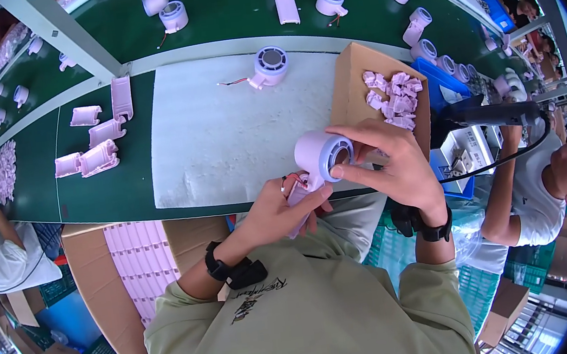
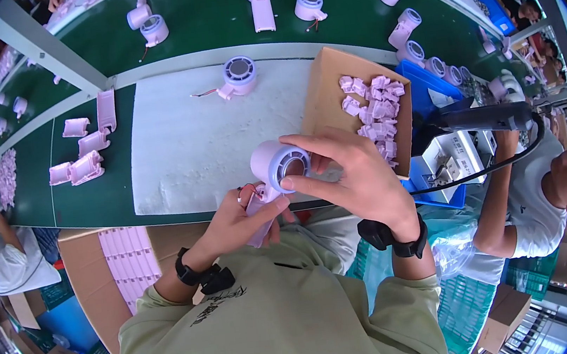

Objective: The person assembles handheld fans by fitting a fan motor into a plastic housing and snapping a small pink component into the joint. They then use a power screwdriver to drive a screw into the assembly before placing the fan onto the conveyor belt.

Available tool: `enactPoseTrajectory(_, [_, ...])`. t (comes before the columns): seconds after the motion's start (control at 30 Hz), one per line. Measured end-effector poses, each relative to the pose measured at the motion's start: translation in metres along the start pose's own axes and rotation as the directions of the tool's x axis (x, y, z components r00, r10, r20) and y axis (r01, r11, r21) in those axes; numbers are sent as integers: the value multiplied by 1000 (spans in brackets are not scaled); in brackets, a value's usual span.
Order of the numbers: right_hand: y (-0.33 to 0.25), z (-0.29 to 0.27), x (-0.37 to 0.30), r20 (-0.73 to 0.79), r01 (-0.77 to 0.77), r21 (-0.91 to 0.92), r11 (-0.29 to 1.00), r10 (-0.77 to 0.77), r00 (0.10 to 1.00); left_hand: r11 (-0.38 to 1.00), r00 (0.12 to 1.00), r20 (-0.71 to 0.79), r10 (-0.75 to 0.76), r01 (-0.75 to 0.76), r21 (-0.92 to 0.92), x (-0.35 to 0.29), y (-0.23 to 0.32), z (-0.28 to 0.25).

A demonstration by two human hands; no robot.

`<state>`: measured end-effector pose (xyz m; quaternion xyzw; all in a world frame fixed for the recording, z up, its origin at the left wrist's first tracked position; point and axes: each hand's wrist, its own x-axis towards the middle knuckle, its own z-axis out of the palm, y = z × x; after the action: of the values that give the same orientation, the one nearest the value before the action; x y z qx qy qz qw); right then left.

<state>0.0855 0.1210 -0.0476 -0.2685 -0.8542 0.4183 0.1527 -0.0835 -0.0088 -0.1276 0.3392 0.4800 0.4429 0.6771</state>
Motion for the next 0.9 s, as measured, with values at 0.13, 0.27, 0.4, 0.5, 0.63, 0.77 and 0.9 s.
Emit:
enactPoseTrajectory(0.13, [0, 0, -3, 3, -24, -84, 996, 24, 1000, 998, 998, -11, 57, -57, 12, 2, -1, 4])
enactPoseTrajectory(0.27, [4, -6, -6, -73, -27, -67, 997, 22, 997, 996, 995, 67, 69, -66, -55, 0, 0, 1])
enactPoseTrajectory(0.4, [34, -44, 1, -410, -133, -213, 968, 34, 911, 947, 948, 190, 257, -208, -245, -4, -5, -11])
enactPoseTrajectory(0.5, [78, -60, -6, -250, -209, -553, 806, 79, 965, 877, 888, 258, 381, -258, -406, 0, 0, -11])
enactPoseTrajectory(0.63, [121, -52, -23, -92, -129, -635, 761, 91, 992, 807, 861, 302, 408, -186, -560, 7, 0, -11])
enactPoseTrajectory(0.77, [113, -49, -22, -87, -162, -608, 777, 137, 987, 776, 859, 294, 420, -172, -607, 13, -8, -8])
enactPoseTrajectory(0.9, [110, -47, -23, -105, -133, -601, 788, 88, 991, 745, 826, 249, 506, -273, -608, 12, -8, -7])
